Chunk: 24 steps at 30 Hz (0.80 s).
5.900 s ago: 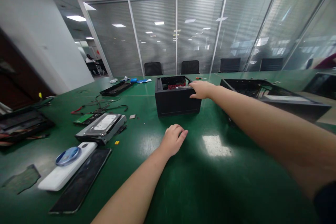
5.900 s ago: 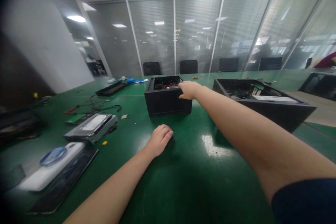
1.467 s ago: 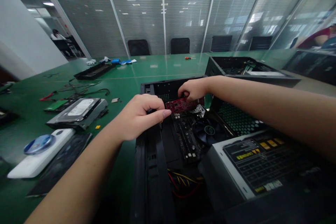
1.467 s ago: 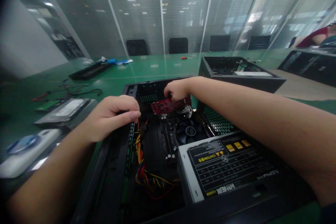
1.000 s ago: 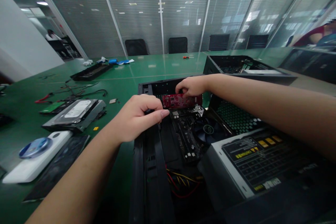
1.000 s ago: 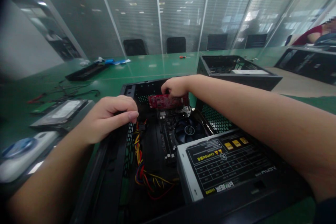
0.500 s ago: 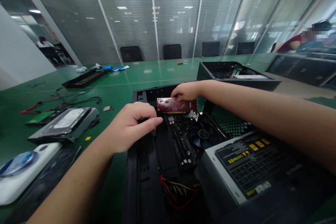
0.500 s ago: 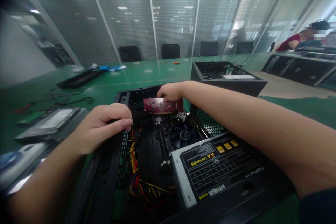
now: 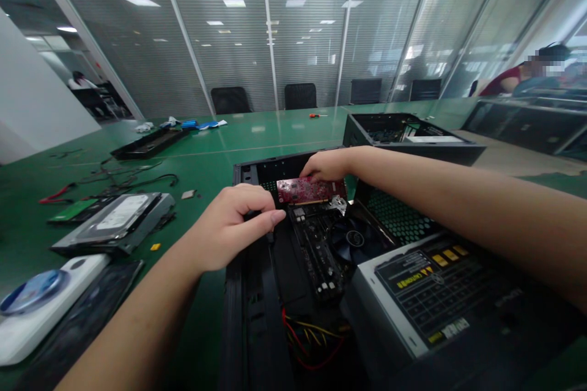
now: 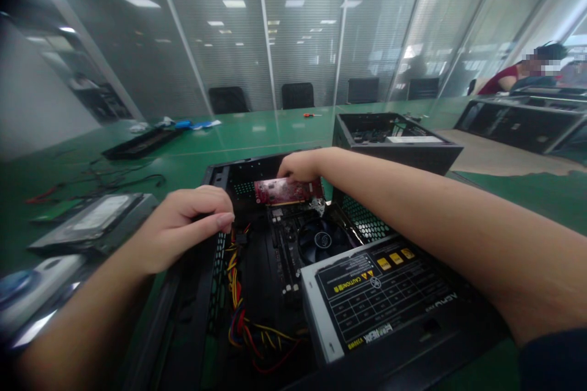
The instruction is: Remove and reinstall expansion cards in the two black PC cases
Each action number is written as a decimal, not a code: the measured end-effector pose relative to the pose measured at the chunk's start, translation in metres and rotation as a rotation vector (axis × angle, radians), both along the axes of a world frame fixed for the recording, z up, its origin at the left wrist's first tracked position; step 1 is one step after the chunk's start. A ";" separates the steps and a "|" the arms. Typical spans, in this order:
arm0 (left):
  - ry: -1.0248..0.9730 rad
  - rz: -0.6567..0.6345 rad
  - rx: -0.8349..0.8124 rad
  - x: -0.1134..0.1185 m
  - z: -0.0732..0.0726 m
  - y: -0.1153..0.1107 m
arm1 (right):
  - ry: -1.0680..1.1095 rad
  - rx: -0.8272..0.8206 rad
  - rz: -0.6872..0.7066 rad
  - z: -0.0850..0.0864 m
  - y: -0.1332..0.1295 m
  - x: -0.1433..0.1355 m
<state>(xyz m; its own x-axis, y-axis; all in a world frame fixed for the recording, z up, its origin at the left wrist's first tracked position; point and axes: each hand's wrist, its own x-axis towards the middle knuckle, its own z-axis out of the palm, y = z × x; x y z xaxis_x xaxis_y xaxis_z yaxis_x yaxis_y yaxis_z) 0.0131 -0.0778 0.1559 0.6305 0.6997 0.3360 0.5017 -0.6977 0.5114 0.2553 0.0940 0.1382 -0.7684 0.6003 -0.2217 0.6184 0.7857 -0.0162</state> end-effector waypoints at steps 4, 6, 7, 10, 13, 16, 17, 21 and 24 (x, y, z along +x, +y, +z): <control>0.002 0.014 -0.009 0.000 0.001 0.000 | 0.005 0.023 0.010 0.001 0.000 0.000; 0.005 0.020 -0.008 0.000 0.001 -0.001 | -0.003 0.033 0.004 0.001 -0.001 0.000; 0.008 0.020 -0.006 0.000 0.001 -0.001 | -0.009 0.036 -0.005 0.001 0.000 0.001; 0.010 0.018 0.004 0.000 0.001 -0.001 | -0.022 0.032 -0.038 0.000 0.001 0.002; 0.004 0.014 0.005 -0.001 0.001 -0.002 | -0.009 0.023 -0.050 -0.001 -0.001 0.002; 0.005 0.014 0.005 -0.001 0.000 -0.001 | 0.009 0.016 -0.047 0.002 -0.004 0.001; 0.005 0.009 0.004 -0.001 0.000 -0.001 | 0.016 0.012 -0.040 0.003 -0.005 0.001; 0.000 -0.008 -0.007 -0.001 -0.001 0.000 | 0.041 -0.039 -0.038 0.003 -0.002 0.004; -0.006 -0.007 -0.017 -0.001 -0.001 0.000 | 0.034 -0.070 -0.067 0.000 0.003 0.006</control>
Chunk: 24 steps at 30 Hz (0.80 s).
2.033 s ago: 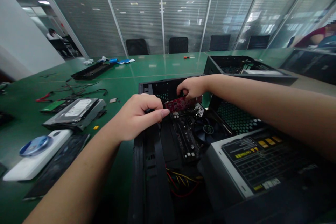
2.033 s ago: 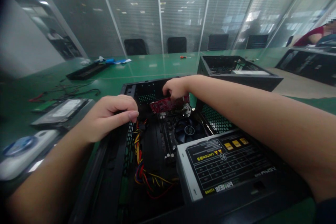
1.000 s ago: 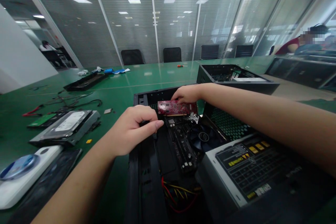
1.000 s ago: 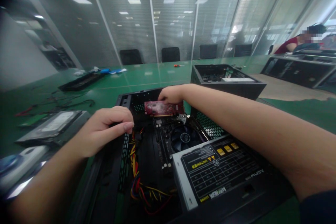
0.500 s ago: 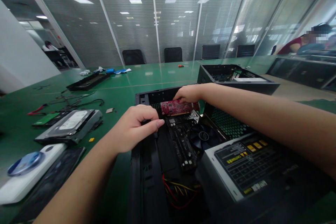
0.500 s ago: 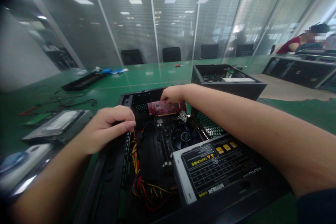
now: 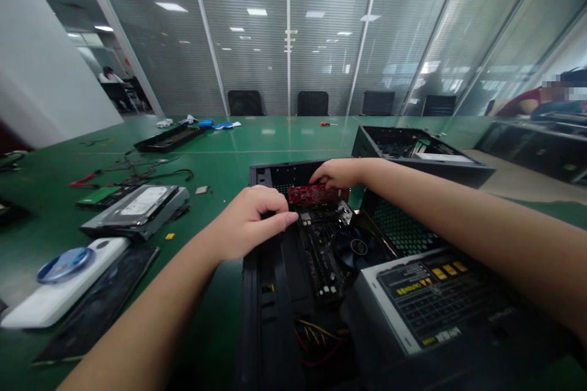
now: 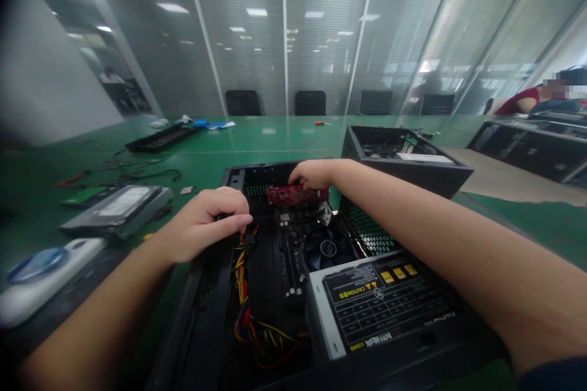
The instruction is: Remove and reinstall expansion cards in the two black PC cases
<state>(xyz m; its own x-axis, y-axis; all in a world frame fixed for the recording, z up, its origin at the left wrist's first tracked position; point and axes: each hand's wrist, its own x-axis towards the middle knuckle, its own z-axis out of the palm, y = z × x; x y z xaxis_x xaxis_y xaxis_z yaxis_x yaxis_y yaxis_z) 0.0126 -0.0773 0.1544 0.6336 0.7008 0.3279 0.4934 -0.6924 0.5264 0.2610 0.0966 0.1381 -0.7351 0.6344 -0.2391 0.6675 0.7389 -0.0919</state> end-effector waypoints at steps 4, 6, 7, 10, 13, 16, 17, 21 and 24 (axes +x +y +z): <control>-0.013 -0.017 -0.011 -0.001 -0.001 -0.001 | -0.026 0.009 -0.033 -0.002 0.001 0.000; -0.016 -0.020 -0.011 -0.001 -0.001 -0.001 | -0.024 -0.010 -0.052 -0.001 0.000 0.000; -0.016 -0.018 -0.011 0.000 -0.001 -0.001 | -0.020 -0.034 -0.071 -0.001 -0.001 0.000; -0.011 -0.008 -0.001 0.001 0.000 -0.001 | -0.021 -0.088 -0.130 0.000 -0.004 0.000; -0.007 -0.005 0.003 0.001 0.000 -0.001 | -0.041 0.014 -0.069 0.000 -0.005 -0.001; -0.011 -0.008 -0.003 0.002 0.001 -0.001 | -0.092 0.123 0.003 -0.001 -0.005 -0.003; -0.012 -0.007 -0.004 0.002 0.001 -0.001 | -0.111 0.145 0.005 -0.001 -0.005 -0.004; -0.015 -0.003 -0.006 0.002 0.001 -0.001 | -0.141 0.254 -0.011 0.001 -0.009 -0.007; -0.020 -0.008 -0.002 0.001 0.001 -0.002 | -0.161 0.303 -0.027 0.001 -0.012 -0.008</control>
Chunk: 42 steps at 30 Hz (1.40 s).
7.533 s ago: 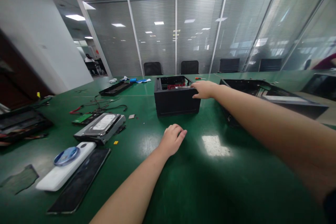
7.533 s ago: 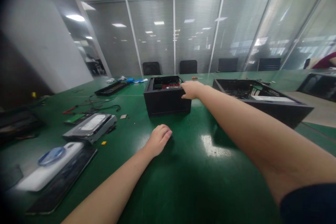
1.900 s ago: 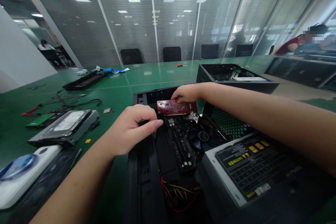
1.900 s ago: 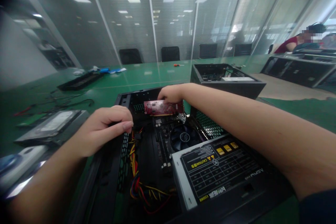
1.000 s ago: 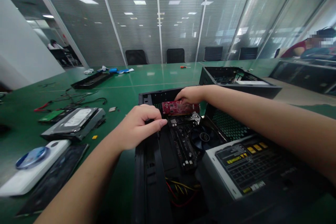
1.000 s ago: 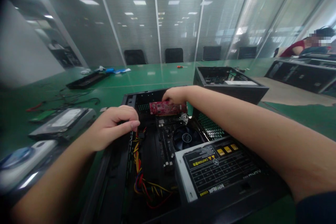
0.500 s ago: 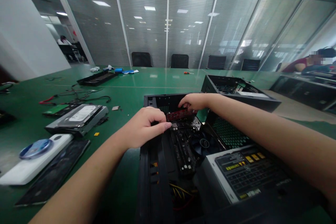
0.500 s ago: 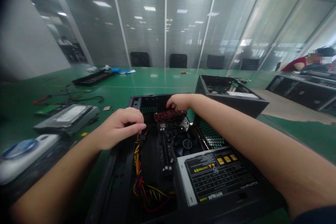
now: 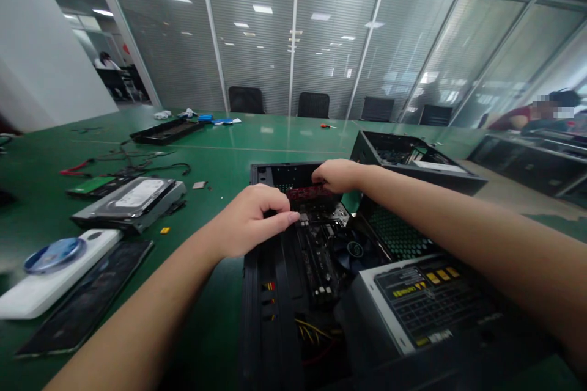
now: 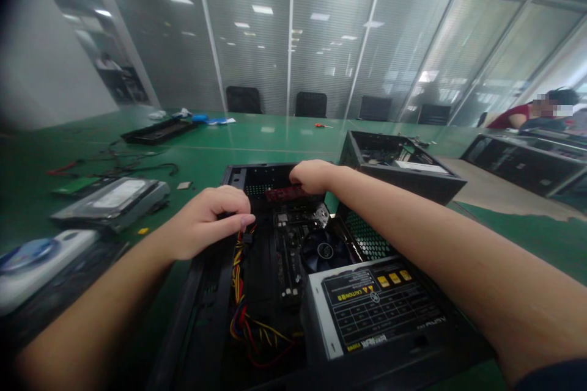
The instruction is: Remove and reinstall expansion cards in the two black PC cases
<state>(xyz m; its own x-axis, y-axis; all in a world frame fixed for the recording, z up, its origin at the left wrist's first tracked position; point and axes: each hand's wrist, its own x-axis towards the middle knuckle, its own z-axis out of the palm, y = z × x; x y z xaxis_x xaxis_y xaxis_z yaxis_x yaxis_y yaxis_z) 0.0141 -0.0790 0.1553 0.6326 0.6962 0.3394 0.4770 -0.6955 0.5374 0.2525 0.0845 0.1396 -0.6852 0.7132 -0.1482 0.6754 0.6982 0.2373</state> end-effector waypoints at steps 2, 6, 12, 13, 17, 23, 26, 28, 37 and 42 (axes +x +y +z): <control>0.000 0.001 0.005 0.000 0.000 0.000 | -0.019 0.009 -0.028 0.000 0.000 0.000; 0.003 0.004 0.012 0.000 0.001 0.000 | -0.061 -0.009 -0.070 -0.002 0.003 -0.001; 0.015 -0.001 0.028 0.000 0.002 -0.001 | -0.095 0.003 -0.021 -0.001 0.000 -0.004; 0.018 -0.002 0.032 0.000 0.003 -0.001 | -0.101 0.010 -0.009 -0.001 -0.001 -0.005; 0.028 0.004 0.039 -0.001 0.002 -0.002 | -0.123 0.029 0.000 -0.003 -0.001 -0.006; 0.042 0.013 0.024 -0.003 0.001 -0.002 | -0.183 0.053 -0.012 -0.004 -0.004 -0.014; 0.060 0.011 0.006 -0.004 0.002 -0.003 | -0.175 0.023 -0.042 -0.003 -0.007 -0.017; 0.067 0.019 -0.010 -0.004 0.003 -0.004 | -0.130 -0.002 -0.056 -0.001 -0.008 -0.018; -0.034 0.066 -0.116 -0.007 0.004 -0.009 | 0.024 -0.073 -0.102 0.006 -0.002 -0.019; -0.088 0.109 -0.146 -0.004 0.006 -0.010 | 0.151 -0.099 -0.074 0.013 -0.005 -0.016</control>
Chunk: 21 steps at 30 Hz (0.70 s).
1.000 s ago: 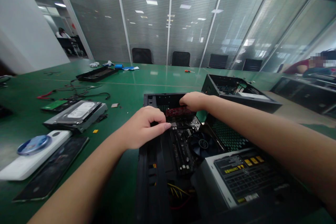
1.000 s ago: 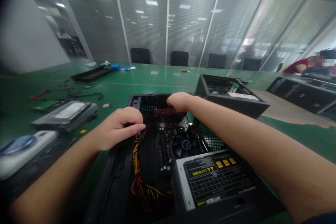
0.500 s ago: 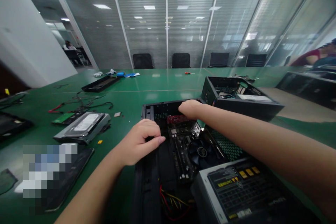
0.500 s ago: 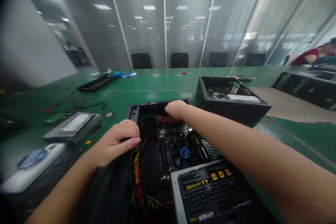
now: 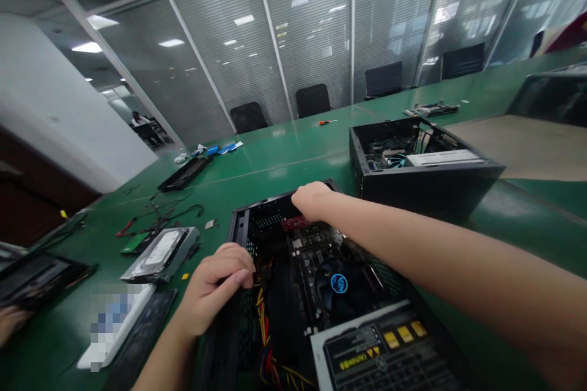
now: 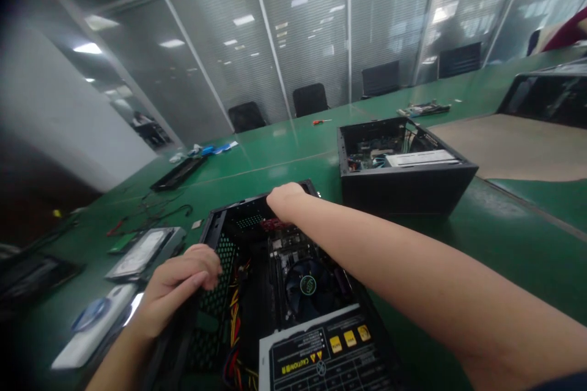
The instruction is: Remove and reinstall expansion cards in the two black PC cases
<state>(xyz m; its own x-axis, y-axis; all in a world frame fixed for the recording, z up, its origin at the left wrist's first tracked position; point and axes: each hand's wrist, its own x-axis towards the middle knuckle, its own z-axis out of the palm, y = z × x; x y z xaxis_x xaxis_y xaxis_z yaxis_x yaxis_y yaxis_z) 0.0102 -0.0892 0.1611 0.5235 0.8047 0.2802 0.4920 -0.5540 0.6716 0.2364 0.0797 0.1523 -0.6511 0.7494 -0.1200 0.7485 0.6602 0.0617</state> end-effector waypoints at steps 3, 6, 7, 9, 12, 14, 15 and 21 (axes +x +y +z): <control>-0.022 0.026 -0.007 0.001 0.001 0.000 | 0.065 -0.013 0.030 0.004 -0.003 0.002; -0.014 0.046 -0.034 0.000 0.001 0.001 | 0.104 -0.021 0.071 0.006 -0.004 0.002; -0.010 0.046 -0.037 0.000 0.001 0.002 | 0.117 -0.021 0.080 0.006 -0.004 0.002; -0.018 0.033 -0.018 0.000 0.000 0.004 | 0.145 -0.016 0.089 0.005 -0.003 0.002; -0.043 0.020 0.022 -0.001 -0.002 0.006 | 0.177 -0.005 0.091 0.003 -0.001 0.003; -0.047 0.027 0.024 -0.001 -0.004 0.006 | 0.193 0.008 0.098 0.002 0.000 0.005; -0.051 0.028 0.026 0.000 -0.005 0.006 | 0.207 0.012 0.107 0.001 -0.001 0.007; -0.089 0.038 0.052 -0.001 -0.008 0.002 | 0.357 -0.044 0.313 0.031 -0.029 0.027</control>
